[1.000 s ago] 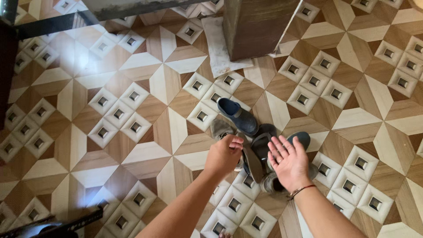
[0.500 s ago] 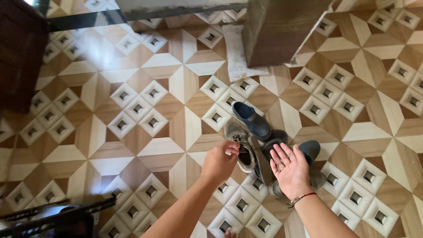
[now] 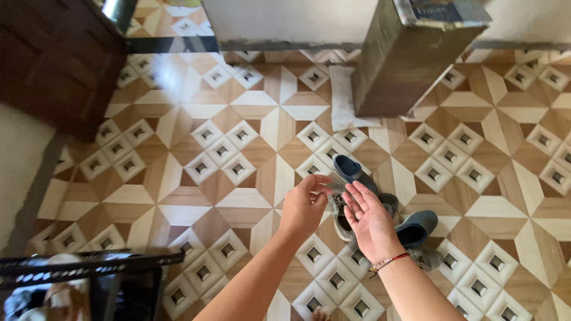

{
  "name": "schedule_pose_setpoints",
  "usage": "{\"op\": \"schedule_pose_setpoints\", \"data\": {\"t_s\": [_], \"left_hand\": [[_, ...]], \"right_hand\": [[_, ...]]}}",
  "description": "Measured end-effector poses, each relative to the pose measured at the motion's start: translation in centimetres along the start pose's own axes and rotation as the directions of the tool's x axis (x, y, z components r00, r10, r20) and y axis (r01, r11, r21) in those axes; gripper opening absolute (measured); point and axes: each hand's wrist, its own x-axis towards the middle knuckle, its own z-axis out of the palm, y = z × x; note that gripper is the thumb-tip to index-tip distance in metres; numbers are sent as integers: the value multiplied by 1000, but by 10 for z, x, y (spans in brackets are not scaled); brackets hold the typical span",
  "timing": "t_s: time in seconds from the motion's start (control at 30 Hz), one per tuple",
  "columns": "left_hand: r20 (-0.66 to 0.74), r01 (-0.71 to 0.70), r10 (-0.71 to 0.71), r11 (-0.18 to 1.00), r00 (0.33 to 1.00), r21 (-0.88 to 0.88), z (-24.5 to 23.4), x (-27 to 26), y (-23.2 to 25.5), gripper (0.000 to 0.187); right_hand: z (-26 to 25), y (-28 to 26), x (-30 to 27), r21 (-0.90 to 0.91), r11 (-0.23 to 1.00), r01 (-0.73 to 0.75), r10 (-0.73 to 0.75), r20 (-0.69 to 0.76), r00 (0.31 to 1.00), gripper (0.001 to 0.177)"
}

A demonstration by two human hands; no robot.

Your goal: The person picks up various shoes and sandals from a bench, places them on the floor, and then moves them to a metal shelving unit. The person handles sneakers, sandals, and flip-flops one by one, arranging them on the floor and later on the shelf.

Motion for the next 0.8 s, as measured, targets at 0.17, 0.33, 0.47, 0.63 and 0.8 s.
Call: {"op": "schedule_pose_setpoints", "data": {"t_s": [0.17,0.33,0.47,0.63,0.8], "left_hand": [[-73,-45,41,997,996,-55,-38,-23,22,31],[-136,-47,39,997,990,-58,-80,-53,40,30],[-196,-78,65,995,978,-61,-113,-74,52,29],[-281,-141,115,987,953,-75,-150,-98,64,26],[-351,-187,170,982,921,-14,-184,-125,80,28]], "right_hand": [[32,-7,-30,-61,997,56,-53,51,997,38],[54,-9,-59,-71,994,81,-71,122,990,37],[73,-9,-76,0,999,39,-38,133,990,34],[109,-1,-100,-13,1000,10,-7,205,979,31],[153,5,-133,-104,994,21,9,284,959,35]]}}
